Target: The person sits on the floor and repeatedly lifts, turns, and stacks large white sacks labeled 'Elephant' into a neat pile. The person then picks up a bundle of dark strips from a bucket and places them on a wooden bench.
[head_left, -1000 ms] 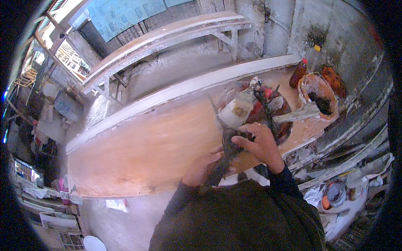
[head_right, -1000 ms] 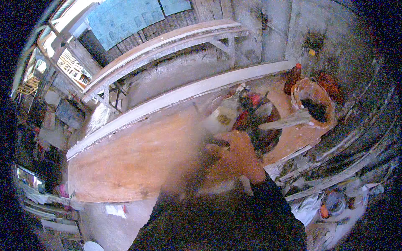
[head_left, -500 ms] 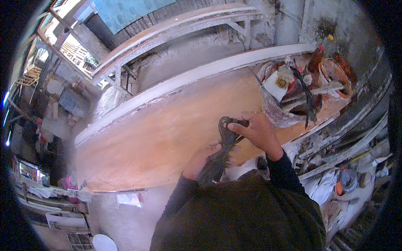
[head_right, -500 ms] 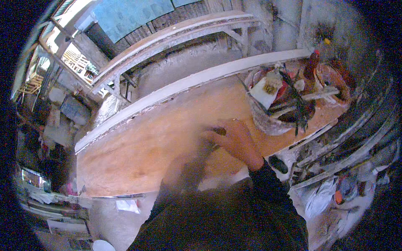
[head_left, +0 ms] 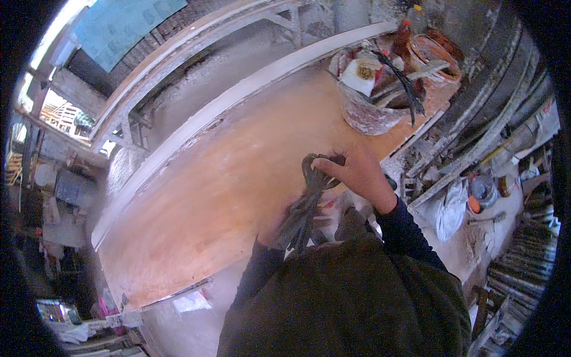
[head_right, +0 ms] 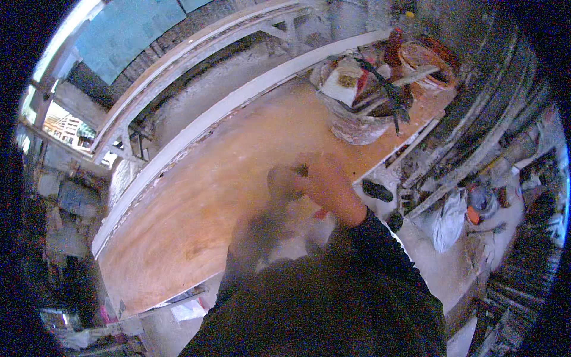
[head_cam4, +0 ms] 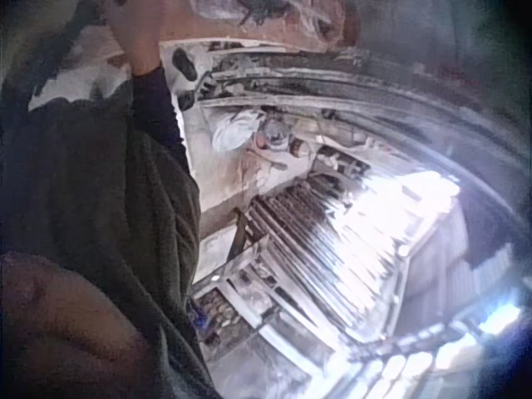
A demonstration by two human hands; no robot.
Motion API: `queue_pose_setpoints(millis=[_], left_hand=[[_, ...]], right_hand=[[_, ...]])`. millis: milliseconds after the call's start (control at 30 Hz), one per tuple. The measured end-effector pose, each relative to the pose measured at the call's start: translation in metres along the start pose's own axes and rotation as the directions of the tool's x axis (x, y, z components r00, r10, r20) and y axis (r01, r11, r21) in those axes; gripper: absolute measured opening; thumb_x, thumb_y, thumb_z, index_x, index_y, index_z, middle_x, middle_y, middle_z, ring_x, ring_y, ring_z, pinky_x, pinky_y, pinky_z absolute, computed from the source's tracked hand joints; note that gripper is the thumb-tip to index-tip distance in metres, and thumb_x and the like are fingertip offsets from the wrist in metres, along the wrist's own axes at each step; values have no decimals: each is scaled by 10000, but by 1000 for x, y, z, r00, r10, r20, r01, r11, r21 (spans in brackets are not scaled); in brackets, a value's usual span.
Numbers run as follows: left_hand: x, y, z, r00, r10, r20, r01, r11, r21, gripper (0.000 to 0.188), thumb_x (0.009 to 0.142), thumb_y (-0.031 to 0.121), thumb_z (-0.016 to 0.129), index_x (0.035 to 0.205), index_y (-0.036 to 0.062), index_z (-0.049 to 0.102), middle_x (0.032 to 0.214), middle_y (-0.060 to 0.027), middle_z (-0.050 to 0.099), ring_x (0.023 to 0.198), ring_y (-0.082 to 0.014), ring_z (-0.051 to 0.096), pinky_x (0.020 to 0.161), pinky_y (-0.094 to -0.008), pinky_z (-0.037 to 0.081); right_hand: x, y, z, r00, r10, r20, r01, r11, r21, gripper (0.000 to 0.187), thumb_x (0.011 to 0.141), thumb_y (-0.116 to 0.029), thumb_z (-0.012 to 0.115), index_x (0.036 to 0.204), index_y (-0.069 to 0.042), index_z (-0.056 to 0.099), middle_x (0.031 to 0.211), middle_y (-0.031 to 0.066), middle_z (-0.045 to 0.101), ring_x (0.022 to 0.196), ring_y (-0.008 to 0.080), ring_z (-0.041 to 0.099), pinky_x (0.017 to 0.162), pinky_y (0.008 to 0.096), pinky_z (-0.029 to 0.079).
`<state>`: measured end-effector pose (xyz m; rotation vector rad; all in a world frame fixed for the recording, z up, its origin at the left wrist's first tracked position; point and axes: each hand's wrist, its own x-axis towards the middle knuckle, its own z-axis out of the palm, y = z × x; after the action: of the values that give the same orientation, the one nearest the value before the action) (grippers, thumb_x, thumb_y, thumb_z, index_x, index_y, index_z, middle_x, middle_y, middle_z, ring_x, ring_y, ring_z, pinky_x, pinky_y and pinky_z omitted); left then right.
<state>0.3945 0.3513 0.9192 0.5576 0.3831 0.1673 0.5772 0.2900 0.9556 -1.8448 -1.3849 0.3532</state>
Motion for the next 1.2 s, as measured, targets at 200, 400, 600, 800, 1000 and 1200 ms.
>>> queue_pose_setpoints(millis=[200, 400, 600, 800, 1000, 1200], left_hand=[[-1, -14, 5, 971, 75, 225, -30, 980, -196, 515, 889, 356, 357, 1247, -15, 353, 1180, -208, 472, 1036, -346, 496, 925, -474, 362], [17, -47, -38, 962, 269, 52, -264, 961, -81, 524, 861, 354, 430, 1239, -4, 369, 1188, -200, 465, 1078, -358, 455, 947, -465, 328], [36, -25, -18, 811, 584, -43, -468, 691, 551, 471, 822, 307, 503, 1174, 5, 425, 1109, -185, 487, 1035, -347, 458, 909, -428, 335], [55, 0, 37, 713, 699, 51, -185, 118, 976, 351, 769, 214, 576, 1052, 12, 522, 942, -165, 537, 905, -312, 504, 812, -366, 382], [78, 8, 64, 680, 731, 57, -167, 79, 983, 264, 765, 187, 586, 955, 4, 576, 834, -156, 554, 790, -295, 525, 720, -344, 410], [109, 7, 87, 709, 689, -149, -49, 260, 964, 212, 785, 177, 580, 911, 7, 588, 875, -132, 578, 798, -234, 554, 702, -310, 427]], right_hand=[[-11, -5, -14, 995, -44, -85, 33, 992, -122, 325, 732, -321, 617, 625, -14, 611, 494, 123, 514, 452, 243, 508, 459, 340, 373], [-10, 29, 0, 1000, -7, -9, 9, 982, 190, 306, 783, -292, 560, 655, -18, 609, 566, 64, 571, 471, 190, 513, 454, 295, 372], [-28, 64, 67, 869, 141, 475, -488, 417, 767, 258, 868, -256, 446, 989, -47, 539, 762, -9, 573, 539, 102, 506, 472, 217, 390], [-37, 65, 88, 636, 5, 771, -751, -225, 621, 210, 880, -298, 424, 913, -112, 517, 768, -23, 560, 604, 108, 509, 501, 234, 392], [-16, 61, 42, 616, -19, 787, -782, -130, 609, 199, 881, -295, 422, 890, -125, 524, 723, -39, 541, 583, 88, 494, 495, 226, 365], [1, 90, 25, 658, -38, 752, -750, -127, 649, 213, 887, -324, 419, 848, -146, 529, 666, -58, 511, 551, 63, 473, 469, 211, 345]])
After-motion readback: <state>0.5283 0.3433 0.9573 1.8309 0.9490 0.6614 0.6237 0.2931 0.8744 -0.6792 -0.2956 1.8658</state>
